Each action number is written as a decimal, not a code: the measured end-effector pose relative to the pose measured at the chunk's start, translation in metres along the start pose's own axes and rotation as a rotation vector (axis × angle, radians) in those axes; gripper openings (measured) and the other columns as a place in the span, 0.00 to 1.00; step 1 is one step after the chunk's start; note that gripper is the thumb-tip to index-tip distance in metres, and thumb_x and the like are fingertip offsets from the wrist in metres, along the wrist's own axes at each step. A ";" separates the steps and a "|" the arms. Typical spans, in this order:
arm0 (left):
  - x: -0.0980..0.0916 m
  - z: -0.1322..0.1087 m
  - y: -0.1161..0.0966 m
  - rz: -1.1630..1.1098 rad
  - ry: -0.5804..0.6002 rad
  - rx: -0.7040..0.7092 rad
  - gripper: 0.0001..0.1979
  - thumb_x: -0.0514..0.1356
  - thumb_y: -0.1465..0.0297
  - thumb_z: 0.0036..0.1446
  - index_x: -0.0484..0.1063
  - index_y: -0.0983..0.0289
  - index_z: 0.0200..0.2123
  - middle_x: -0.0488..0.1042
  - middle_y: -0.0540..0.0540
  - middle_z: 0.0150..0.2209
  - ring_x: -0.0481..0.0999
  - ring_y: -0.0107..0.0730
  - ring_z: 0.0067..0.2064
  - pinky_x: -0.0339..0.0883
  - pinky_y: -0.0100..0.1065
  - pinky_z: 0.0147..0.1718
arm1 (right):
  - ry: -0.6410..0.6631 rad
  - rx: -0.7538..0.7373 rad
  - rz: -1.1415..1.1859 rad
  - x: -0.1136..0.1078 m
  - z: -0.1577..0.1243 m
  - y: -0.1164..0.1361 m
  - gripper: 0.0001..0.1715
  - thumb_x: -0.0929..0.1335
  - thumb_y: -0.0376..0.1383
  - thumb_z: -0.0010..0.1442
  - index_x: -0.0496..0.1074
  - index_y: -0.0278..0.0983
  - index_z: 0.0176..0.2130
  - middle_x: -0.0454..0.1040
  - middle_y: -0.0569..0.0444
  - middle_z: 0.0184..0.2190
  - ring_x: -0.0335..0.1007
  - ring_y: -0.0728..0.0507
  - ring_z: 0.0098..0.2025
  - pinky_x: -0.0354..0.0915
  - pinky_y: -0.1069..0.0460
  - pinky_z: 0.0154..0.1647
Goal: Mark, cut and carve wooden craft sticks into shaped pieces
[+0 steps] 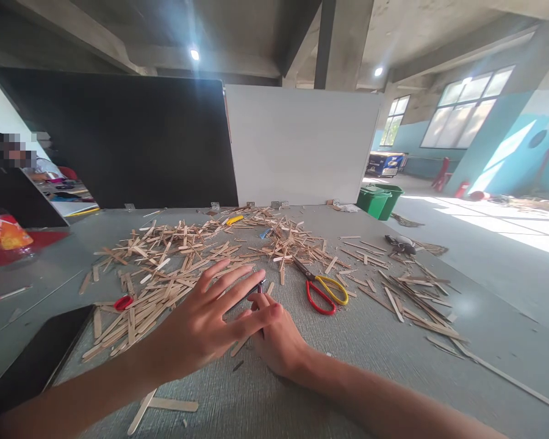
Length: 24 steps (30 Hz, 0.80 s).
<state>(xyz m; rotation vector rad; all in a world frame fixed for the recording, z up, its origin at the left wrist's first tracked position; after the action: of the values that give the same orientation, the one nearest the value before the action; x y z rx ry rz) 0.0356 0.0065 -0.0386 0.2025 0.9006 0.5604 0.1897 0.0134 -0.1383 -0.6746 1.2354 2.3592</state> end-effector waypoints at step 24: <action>0.070 -0.096 -0.100 -0.468 0.073 0.069 0.09 0.67 0.72 0.66 0.74 0.63 0.31 0.82 0.46 0.36 0.76 0.24 0.32 0.74 0.31 0.37 | 0.051 0.095 -0.044 0.010 -0.004 -0.014 0.15 0.60 0.32 0.71 0.64 0.40 0.56 0.75 0.50 0.43 0.73 0.42 0.37 0.68 0.47 0.40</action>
<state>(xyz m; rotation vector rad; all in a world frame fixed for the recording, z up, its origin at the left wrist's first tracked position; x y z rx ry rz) 0.0322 -0.0458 -0.1851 0.0288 0.9997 0.1026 0.1904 0.0184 -0.1552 -0.7275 1.3308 2.2451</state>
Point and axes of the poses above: each hand's wrist, its own z-axis towards the middle knuckle, its own x-axis out of the palm, y = z × x, the point moved 2 cm from there along z, towards the middle knuckle
